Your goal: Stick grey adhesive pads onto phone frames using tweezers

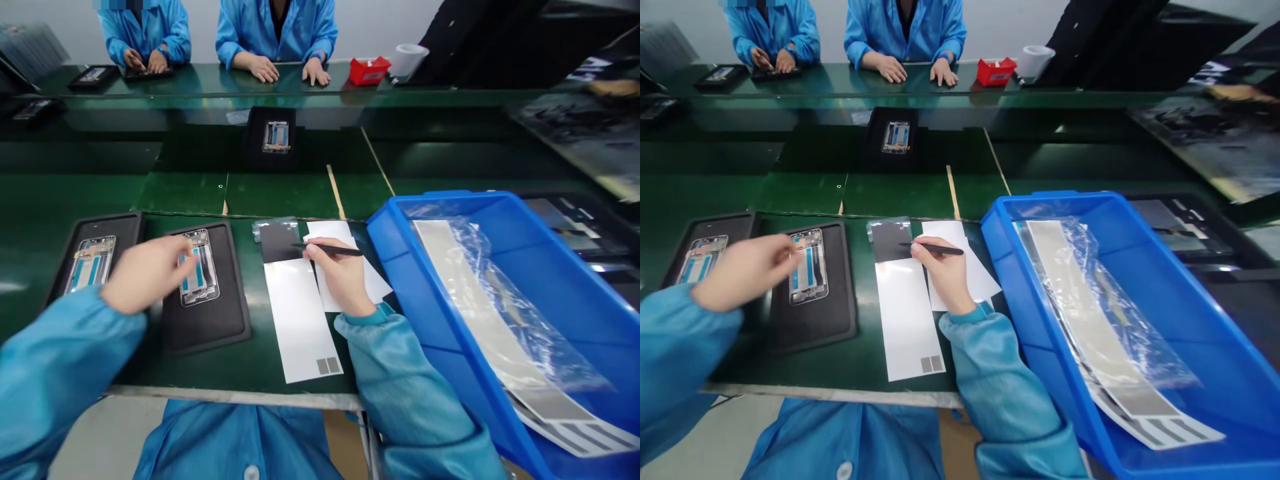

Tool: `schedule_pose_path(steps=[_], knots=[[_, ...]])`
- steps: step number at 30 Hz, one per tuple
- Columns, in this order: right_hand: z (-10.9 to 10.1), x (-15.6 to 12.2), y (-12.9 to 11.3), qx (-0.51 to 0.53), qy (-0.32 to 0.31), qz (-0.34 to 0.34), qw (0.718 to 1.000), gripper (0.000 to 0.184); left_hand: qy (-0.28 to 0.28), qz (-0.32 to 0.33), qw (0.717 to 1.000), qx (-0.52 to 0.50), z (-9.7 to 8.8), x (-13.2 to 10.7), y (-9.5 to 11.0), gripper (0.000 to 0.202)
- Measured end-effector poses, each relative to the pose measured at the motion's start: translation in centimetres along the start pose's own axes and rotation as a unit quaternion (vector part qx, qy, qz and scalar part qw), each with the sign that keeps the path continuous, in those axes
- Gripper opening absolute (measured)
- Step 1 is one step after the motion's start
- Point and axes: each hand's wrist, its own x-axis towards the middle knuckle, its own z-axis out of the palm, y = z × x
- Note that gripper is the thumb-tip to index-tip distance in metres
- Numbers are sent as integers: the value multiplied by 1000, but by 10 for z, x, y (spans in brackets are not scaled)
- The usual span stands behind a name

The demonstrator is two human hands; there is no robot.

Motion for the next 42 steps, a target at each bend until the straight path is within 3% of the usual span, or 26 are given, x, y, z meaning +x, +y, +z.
schedule_pose_path(steps=[2, 3, 5, 8, 12, 20, 29, 42], knots=[[-1, -4, 0, -31, -13, 1, 999, 21, -20, 118, 989, -85, 18, 19, 47, 30], [-1, -5, -1, -43, -17, -1, 999, 21, -27, 145, 983, -112, 28, 28, 65, 29], [0, -7, -2, -55, -21, -6, 998, 21, -32, 161, 977, -136, 45, 42, 92, 30], [3, -10, -5, -52, -22, -9, 998, 19, -42, 152, 977, -146, 61, 54, 109, 24], [7, -14, -7, -49, -37, -11, 998, 16, -47, 134, 973, -181, 67, 56, 109, 14], [10, -20, 0, -58, -85, -42, 994, 15, -45, 93, 956, -276, 67, 50, 106, 14], [9, -22, 0, -98, -103, -60, 988, 12, -72, 86, 914, -389, 71, 49, 101, 11], [9, -20, 0, -119, -121, -74, 983, 10, -74, 76, 900, -422, 74, 49, 100, 9]])
